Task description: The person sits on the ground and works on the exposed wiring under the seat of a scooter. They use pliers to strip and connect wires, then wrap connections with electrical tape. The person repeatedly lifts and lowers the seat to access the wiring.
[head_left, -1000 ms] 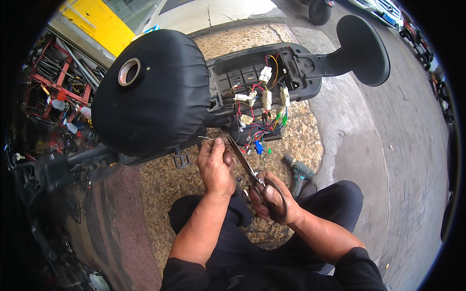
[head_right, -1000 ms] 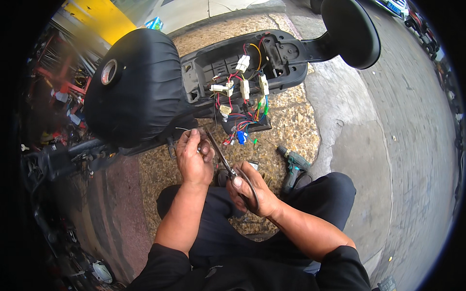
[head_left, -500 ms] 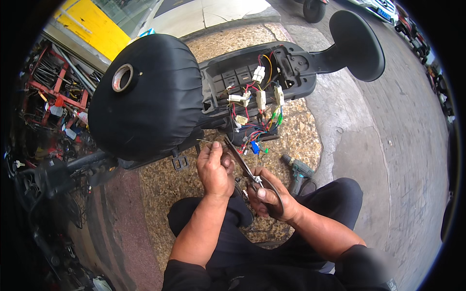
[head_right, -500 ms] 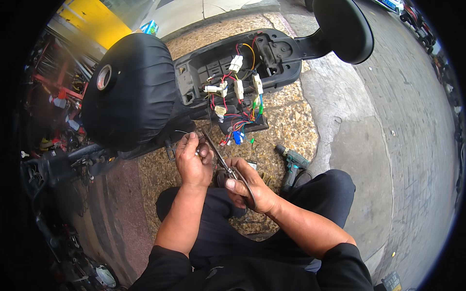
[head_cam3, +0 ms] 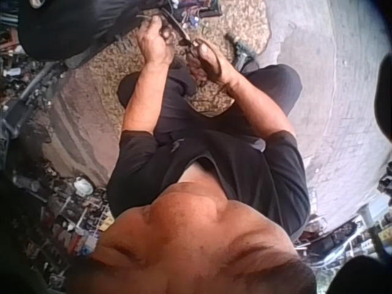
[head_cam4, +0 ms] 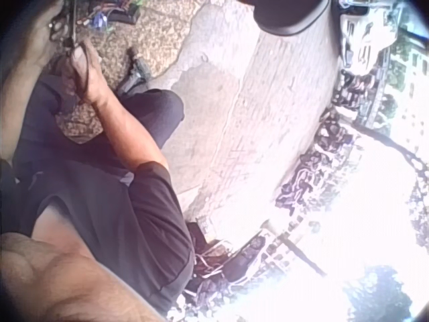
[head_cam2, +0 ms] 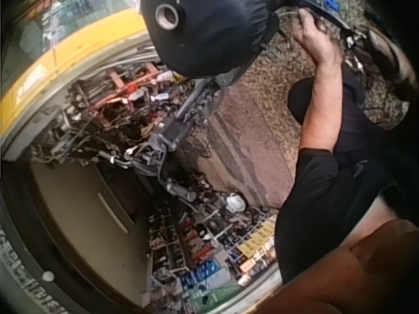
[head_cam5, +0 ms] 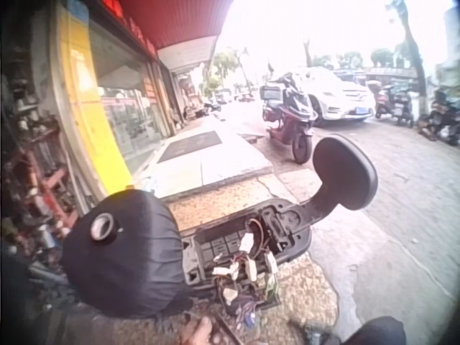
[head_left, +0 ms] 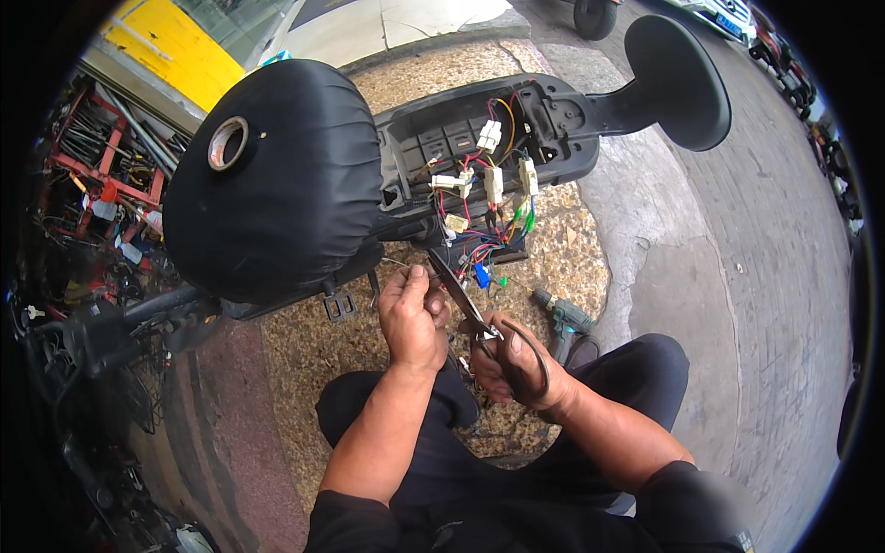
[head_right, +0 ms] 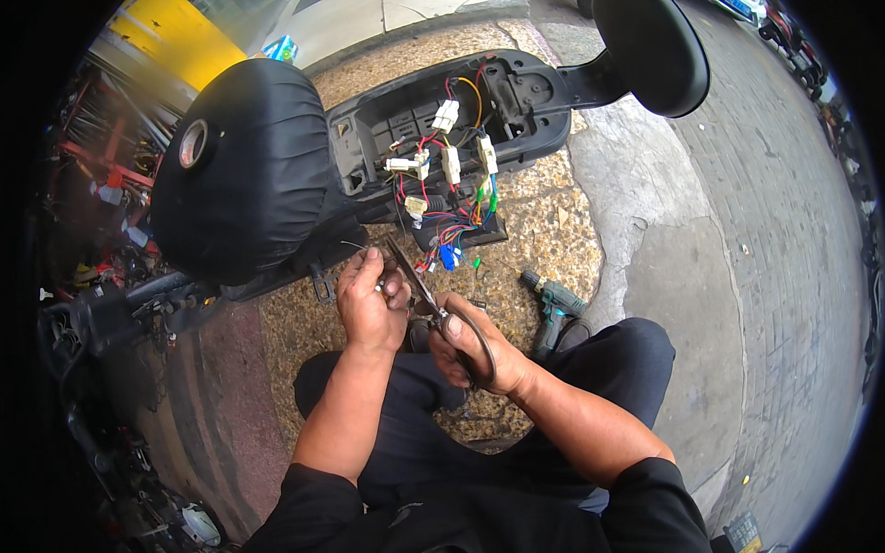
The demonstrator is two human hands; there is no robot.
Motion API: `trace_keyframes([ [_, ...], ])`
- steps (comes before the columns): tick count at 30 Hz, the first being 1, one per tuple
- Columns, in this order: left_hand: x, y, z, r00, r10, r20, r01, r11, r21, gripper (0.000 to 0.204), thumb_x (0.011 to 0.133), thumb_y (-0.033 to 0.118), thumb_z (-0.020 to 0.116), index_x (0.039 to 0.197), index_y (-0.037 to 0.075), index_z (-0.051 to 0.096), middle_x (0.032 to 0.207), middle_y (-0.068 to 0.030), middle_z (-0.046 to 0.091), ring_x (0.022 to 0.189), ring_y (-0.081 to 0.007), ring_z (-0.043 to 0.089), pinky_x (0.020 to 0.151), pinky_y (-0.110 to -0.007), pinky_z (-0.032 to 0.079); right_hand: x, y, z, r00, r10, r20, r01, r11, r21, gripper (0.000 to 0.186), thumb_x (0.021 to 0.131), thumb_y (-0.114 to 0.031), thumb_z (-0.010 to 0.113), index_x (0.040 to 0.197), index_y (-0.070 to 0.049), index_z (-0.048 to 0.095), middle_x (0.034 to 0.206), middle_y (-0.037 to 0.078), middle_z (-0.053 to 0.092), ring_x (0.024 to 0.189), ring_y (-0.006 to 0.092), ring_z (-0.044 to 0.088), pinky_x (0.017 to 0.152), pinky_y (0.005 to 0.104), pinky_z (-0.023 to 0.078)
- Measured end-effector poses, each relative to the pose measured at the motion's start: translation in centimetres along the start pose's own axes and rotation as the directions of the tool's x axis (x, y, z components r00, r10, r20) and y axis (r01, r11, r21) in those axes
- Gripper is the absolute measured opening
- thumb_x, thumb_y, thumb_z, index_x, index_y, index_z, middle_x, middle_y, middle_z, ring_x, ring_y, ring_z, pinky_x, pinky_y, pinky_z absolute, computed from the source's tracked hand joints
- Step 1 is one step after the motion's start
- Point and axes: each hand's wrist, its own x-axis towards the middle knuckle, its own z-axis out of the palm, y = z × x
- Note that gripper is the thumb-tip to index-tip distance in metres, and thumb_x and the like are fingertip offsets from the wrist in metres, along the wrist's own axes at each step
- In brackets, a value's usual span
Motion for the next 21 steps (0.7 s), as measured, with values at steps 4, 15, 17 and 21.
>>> trace_keyframes([
  [4,0.0,0.0,0.1,1.000,-0.010,0.002,0.010,1.000,-0.018,0.013,0.098,0.016,0.055,0.087,0.009,0.053,0.077,-0.0001,0.052,0.055,-0.0053,0.043,0.045,-0.019,0.031,0.2,-0.2,-0.5,0.997,0.021,0.076,-0.024,0.999,0.044,0.065,0.090,-0.059,0.060,0.119,-0.003,0.044,0.064,-0.001,0.040,0.047,0.0086,0.038,0.040,0.0228,0.031],
  [15,0.4,0.1,-0.1,0.999,-0.035,0.010,0.035,0.997,-0.063,0.011,0.098,0.015,0.055,0.089,0.009,0.054,0.077,-0.0006,0.052,0.056,-0.0059,0.043,0.045,-0.019,0.031,0.5,-1.4,0.2,0.983,0.181,-0.032,-0.180,0.984,0.011,0.044,0.083,-0.019,0.077,0.108,-0.004,0.045,0.059,-0.001,0.040,0.039,0.0092,0.036,0.035,0.0254,0.029],
  [17,0.5,0.1,-0.1,0.999,-0.045,0.005,0.045,0.996,-0.075,0.010,0.098,0.014,0.055,0.089,0.009,0.054,0.077,-0.0010,0.052,0.056,-0.0062,0.043,0.045,-0.020,0.032,0.5,-1.2,0.2,0.979,0.199,-0.045,-0.199,0.980,0.004,0.041,0.085,-0.019,0.076,0.107,-0.005,0.045,0.058,-0.001,0.040,0.039,0.0093,0.035,0.035,0.0253,0.029],
  [21,0.6,0.1,-0.2,0.997,-0.079,0.005,0.079,0.992,-0.095,0.011,0.098,0.014,0.055,0.089,0.008,0.054,0.076,-0.0012,0.052,0.055,-0.0063,0.043,0.045,-0.020,0.032,0.5,-1.0,0.1,0.973,0.224,-0.059,-0.226,0.974,-0.029,0.034,0.088,-0.018,0.072,0.106,-0.007,0.046,0.058,-0.001,0.039,0.039,0.0093,0.035,0.035,0.0255,0.028],
])
